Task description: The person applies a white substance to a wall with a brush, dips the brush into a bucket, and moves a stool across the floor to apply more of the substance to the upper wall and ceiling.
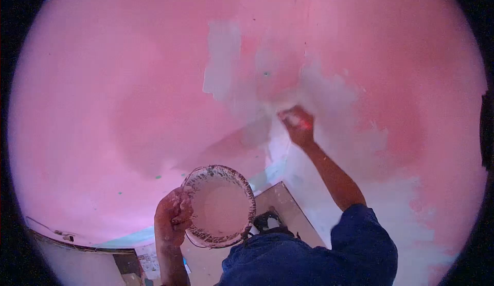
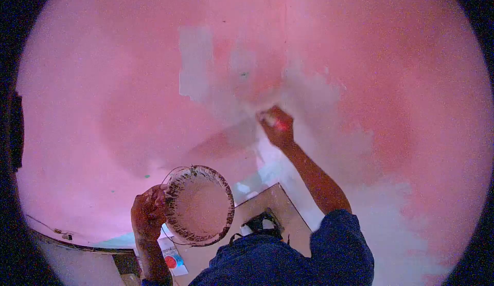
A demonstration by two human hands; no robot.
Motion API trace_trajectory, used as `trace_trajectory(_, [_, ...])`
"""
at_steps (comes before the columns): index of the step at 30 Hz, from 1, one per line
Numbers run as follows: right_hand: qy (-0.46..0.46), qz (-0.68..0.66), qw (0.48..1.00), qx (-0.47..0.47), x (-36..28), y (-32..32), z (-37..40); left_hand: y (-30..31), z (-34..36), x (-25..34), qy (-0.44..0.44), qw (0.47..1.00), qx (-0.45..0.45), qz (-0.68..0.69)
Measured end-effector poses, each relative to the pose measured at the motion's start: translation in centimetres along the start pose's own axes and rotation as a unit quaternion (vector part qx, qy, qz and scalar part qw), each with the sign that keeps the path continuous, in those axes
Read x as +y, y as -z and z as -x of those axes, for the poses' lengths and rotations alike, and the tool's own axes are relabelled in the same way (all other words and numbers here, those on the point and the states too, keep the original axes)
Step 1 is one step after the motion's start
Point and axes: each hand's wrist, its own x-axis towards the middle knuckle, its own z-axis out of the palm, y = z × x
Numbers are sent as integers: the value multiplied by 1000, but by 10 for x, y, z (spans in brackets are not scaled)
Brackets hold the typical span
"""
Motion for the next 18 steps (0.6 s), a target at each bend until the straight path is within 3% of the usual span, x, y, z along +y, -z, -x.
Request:
trace_trajectory(3, [43,-42,972,227,-54,13,-98,11,-7,-1,20,998,-46,25])
trace_trajectory(6, [-45,-75,974,209,-39,-23,-88,15,-10,-4,50,991,-102,73])
trace_trajectory(7, [-141,-142,953,225,-26,-31,-49,8,-8,-3,30,997,-70,33])
trace_trajectory(9, [-319,-287,856,288,1,-47,28,2,-5,-4,5,999,-52,-4])
trace_trajectory(10, [-439,-264,803,303,18,-48,65,5,-2,-3,4,999,-50,6])
trace_trajectory(11, [-440,-261,803,306,15,-40,68,7,2,-4,6,999,-44,14])
trace_trajectory(13, [-455,-385,700,394,1,-30,56,5,2,-2,19,999,-20,20])
trace_trajectory(15, [-387,-410,756,333,-25,-28,-21,-1,2,3,34,998,-43,32])
trace_trajectory(17, [-303,-461,747,370,-98,-23,-111,3,-1,0,33,997,-52,45])
trace_trajectory(18, [-305,-464,746,368,-98,-32,-128,4,-6,0,31,995,-78,53])
